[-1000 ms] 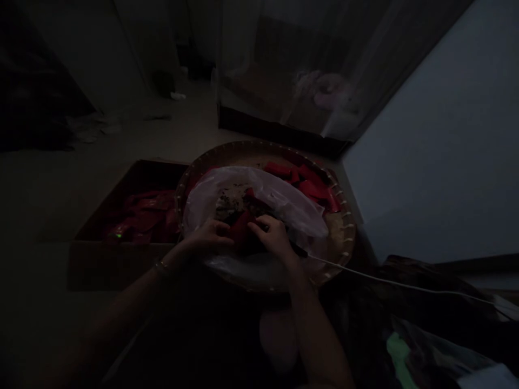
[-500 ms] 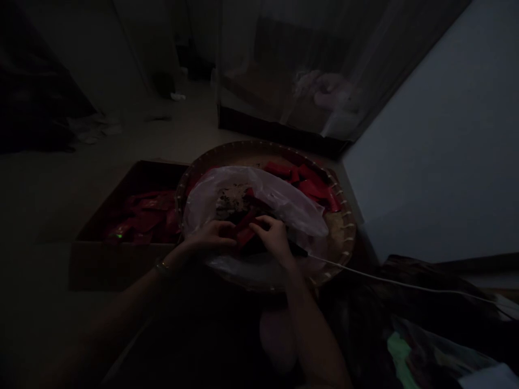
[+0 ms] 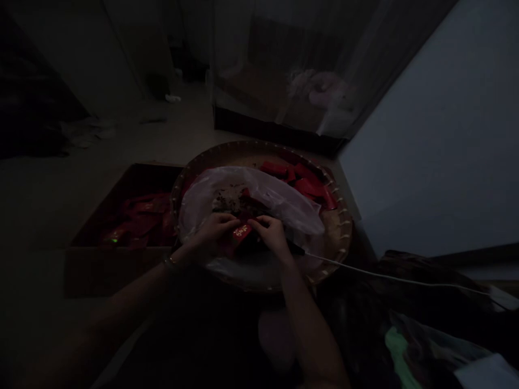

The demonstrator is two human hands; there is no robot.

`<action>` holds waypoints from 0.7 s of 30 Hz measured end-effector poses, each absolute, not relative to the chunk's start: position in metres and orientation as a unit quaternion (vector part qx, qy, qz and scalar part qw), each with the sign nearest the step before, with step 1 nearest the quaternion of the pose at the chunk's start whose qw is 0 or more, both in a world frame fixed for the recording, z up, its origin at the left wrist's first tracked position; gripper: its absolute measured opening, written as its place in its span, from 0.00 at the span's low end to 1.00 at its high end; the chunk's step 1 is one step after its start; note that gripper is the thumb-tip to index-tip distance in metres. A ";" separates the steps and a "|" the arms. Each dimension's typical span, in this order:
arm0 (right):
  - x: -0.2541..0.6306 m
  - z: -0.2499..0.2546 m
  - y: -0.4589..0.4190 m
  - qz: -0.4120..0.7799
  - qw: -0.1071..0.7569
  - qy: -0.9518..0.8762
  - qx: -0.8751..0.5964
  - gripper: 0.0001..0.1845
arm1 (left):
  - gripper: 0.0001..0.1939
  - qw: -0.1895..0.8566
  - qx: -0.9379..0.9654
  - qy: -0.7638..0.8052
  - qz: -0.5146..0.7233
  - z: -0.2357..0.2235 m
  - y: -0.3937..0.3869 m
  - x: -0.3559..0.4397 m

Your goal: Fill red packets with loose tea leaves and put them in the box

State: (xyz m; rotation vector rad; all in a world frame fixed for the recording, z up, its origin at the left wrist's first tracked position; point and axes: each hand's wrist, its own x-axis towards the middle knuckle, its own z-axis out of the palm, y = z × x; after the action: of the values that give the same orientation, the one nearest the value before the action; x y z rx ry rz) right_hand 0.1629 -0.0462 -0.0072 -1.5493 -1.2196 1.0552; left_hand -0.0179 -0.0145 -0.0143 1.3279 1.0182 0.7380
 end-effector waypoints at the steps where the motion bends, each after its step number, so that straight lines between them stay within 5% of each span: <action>1: 0.162 -0.007 -0.047 0.431 0.437 -0.492 -0.617 0.19 | 0.19 0.623 0.568 0.432 0.321 -0.015 -0.016 -0.018; 6: 0.158 -0.007 -0.050 0.412 0.445 -0.491 -0.625 0.18 | 0.24 0.670 0.600 0.374 0.226 -0.020 -0.020 -0.023; 21: 0.152 -0.008 -0.040 0.300 0.444 -0.600 -0.594 0.16 | 0.17 0.609 0.699 0.349 0.135 -0.013 -0.025 -0.028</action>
State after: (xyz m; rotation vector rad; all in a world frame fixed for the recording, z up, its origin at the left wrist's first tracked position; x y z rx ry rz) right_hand 0.1524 -0.0397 -0.0083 -1.4721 -1.4879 0.7448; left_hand -0.0280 -0.0252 -0.0133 1.6156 0.8064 0.3122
